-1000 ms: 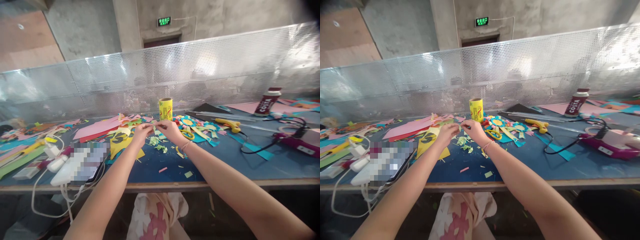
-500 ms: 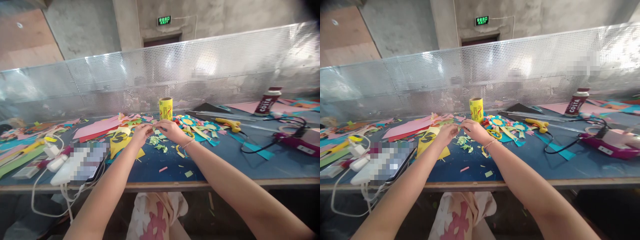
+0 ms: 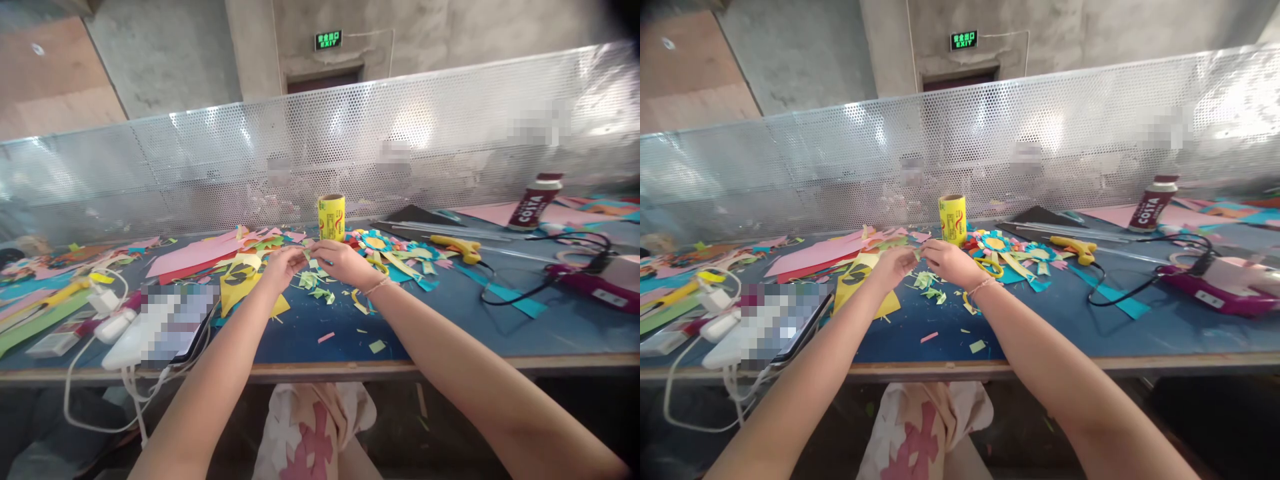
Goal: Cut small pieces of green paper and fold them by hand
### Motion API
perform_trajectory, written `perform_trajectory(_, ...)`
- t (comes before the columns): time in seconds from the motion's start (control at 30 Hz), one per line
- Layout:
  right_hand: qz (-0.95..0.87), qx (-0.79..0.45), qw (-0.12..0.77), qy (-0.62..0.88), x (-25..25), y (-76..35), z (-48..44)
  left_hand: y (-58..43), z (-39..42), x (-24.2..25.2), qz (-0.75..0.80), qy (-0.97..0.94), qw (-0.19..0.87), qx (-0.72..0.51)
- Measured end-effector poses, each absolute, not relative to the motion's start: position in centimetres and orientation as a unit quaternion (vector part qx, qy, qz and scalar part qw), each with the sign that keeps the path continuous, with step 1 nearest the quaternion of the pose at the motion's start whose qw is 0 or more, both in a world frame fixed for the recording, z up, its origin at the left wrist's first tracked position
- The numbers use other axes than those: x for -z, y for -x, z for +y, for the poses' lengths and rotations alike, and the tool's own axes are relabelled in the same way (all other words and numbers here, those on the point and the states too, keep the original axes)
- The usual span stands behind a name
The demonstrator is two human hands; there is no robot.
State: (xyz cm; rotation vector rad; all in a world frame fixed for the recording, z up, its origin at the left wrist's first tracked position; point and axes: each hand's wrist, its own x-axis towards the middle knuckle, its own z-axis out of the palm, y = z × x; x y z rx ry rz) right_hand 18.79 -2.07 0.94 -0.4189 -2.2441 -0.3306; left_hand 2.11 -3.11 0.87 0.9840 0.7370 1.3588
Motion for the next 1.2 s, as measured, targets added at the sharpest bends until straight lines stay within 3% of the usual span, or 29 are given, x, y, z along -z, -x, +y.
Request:
perform_trajectory(0.13,-0.888,0.113,0.41,0.176,-1.0,-18.7,-2.3,-2.2,-3.2,-0.8,0.324,-0.449,0.588,-0.589)
perform_trajectory(0.23,-0.864,0.056,0.462,0.193,-1.1,-18.4,-2.5,-2.3,-3.2,-0.8,0.325,-0.461,0.562,-0.604)
perform_trajectory(0.4,-0.761,-0.153,0.548,0.312,-1.0,-17.6,-2.5,-2.5,-3.2,-0.8,0.334,-0.467,0.512,-0.639)
perform_trajectory(0.6,-0.695,-0.327,0.53,0.358,-0.8,-16.7,-2.6,-2.6,-2.7,-0.2,0.358,-0.553,0.413,-0.629)
perform_trajectory(0.87,-0.639,-0.413,0.55,0.344,-0.8,-16.4,-2.7,-2.2,-1.7,0.7,0.374,-0.612,0.326,-0.616)
perform_trajectory(1.03,-0.62,-0.431,0.56,0.342,-0.6,-16.5,-2.4,-2.3,-1.7,0.7,0.372,-0.607,0.337,-0.616)
perform_trajectory(1.2,-0.655,-0.371,0.557,0.352,-0.4,-16.8,-2.0,-2.6,-2.1,0.5,0.371,-0.575,0.393,-0.614)
